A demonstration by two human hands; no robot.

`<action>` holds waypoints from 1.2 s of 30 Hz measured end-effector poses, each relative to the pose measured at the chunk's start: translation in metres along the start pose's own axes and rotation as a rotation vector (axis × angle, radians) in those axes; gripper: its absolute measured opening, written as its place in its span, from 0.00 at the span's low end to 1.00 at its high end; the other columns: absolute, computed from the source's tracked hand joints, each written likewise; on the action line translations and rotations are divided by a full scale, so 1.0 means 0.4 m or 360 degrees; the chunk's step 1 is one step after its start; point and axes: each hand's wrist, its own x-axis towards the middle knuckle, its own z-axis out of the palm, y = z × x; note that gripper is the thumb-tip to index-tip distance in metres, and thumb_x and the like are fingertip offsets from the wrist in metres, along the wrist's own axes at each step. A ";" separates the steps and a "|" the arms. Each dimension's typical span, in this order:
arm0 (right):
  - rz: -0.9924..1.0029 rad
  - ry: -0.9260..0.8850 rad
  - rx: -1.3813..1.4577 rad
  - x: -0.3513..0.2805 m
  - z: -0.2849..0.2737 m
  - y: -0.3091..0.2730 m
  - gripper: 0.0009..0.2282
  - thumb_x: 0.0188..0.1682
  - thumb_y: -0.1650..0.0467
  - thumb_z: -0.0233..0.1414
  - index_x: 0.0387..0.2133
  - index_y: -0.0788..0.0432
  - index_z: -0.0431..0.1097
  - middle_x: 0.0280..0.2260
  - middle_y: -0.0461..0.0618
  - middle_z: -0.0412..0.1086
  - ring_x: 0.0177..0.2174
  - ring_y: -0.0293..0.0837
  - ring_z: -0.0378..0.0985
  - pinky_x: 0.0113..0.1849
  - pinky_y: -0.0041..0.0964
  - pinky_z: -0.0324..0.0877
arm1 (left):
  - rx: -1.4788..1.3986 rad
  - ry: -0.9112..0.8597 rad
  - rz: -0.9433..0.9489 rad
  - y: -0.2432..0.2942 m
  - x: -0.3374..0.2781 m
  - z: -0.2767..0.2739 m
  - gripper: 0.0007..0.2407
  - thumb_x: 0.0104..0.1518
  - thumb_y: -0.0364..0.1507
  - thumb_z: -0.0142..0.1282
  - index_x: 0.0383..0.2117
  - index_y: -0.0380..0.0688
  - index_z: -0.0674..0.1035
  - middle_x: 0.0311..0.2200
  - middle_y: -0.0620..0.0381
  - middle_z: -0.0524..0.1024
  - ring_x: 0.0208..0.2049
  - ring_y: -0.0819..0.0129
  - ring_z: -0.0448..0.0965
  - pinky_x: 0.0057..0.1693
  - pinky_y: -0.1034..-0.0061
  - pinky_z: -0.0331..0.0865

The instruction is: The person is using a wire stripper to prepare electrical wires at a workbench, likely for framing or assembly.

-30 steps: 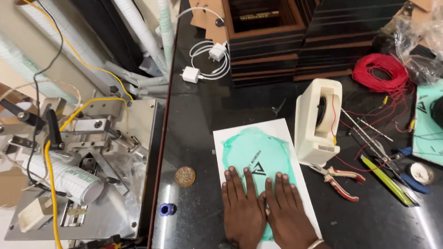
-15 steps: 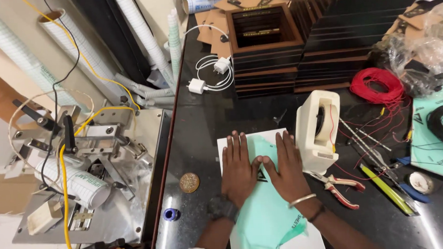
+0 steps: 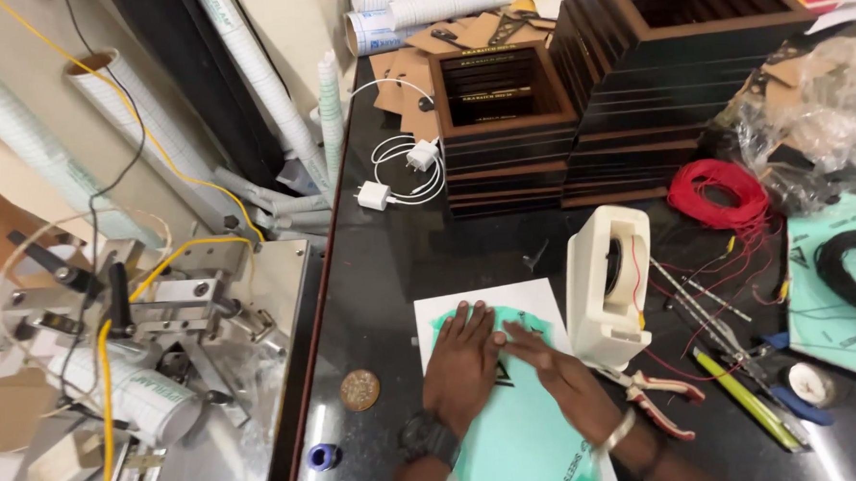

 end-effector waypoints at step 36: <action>-0.0053 0.0548 -0.1254 -0.111 0.276 -0.059 0.35 0.57 0.53 0.35 0.69 0.69 0.41 0.69 0.69 0.39 0.69 0.62 0.34 0.64 0.54 0.30 | 0.0127 0.0163 -0.0013 -0.005 0.001 0.025 0.18 0.69 0.41 0.42 0.60 0.51 0.75 0.67 0.48 0.64 0.71 0.48 0.55 0.71 0.55 0.50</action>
